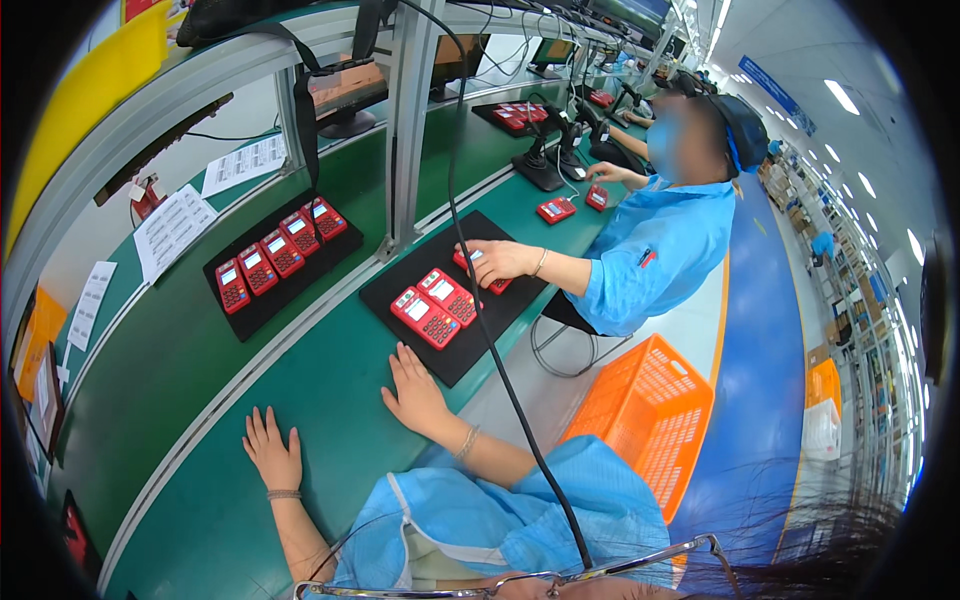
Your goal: The person tests handheld terminals by flipping them over on a mat and pressing buttons on their keypads by hand.
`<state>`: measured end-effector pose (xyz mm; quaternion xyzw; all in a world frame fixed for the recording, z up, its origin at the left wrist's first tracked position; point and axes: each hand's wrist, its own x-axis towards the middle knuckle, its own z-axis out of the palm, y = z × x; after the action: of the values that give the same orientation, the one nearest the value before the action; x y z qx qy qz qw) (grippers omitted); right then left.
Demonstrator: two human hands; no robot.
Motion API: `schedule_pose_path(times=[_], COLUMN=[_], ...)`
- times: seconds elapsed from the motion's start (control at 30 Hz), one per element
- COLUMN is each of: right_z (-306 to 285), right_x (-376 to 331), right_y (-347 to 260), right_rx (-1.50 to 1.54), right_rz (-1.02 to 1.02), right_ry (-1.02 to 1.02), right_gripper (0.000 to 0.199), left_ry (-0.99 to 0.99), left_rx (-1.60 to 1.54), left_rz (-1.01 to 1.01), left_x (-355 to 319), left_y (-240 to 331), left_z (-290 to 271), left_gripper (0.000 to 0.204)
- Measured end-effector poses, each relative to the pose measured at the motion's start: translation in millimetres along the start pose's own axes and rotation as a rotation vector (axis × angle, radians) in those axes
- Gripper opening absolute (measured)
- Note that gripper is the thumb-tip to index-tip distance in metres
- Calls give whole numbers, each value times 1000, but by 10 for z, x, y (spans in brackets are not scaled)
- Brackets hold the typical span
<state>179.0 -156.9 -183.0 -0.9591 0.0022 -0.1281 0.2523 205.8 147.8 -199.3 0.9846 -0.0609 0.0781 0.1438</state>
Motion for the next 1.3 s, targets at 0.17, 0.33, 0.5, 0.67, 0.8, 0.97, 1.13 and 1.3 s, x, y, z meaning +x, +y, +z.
schedule_pose_path(times=[0.17, 0.33, 0.5, 0.67, 0.8, 0.97, 1.13, 1.3], right_z=[-123, -135, -75, -58, -49, -8, -18, 4], right_x=[214, 320, 350, 333, 322, 293, 273, 247], right_y=[315, 731, 660, 642, 602, 574, 554, 499], right_rx=[-41, -110, -212, -210, -216, -204, -204, -206], right_rz=[29, -16, 14, 32, 26, 15, 15, 6], right_ry=[75, 140, 111, 122, 106, 123, 120, 123], right_gripper=[57, 55, 57, 57, 58, 59, 58, 57], left_ry=[-6, -14, -12, -19, -22, -20, -33, -34], left_rx=[-1, -7, -3, -4, -8, -8, -5, -12], left_rz=[-2, -3, -2, -10, -7, -10, -14, -21], left_x=[14, 33, 19, 18, -2, -31, -46, -76], left_y=[7, -30, -75, -65, -112, -160, -160, -210], left_z=[16, 28, 43, 26, 24, 28, 1, -30], left_gripper=[60, 60, 60, 60, 60, 60, 61, 61])
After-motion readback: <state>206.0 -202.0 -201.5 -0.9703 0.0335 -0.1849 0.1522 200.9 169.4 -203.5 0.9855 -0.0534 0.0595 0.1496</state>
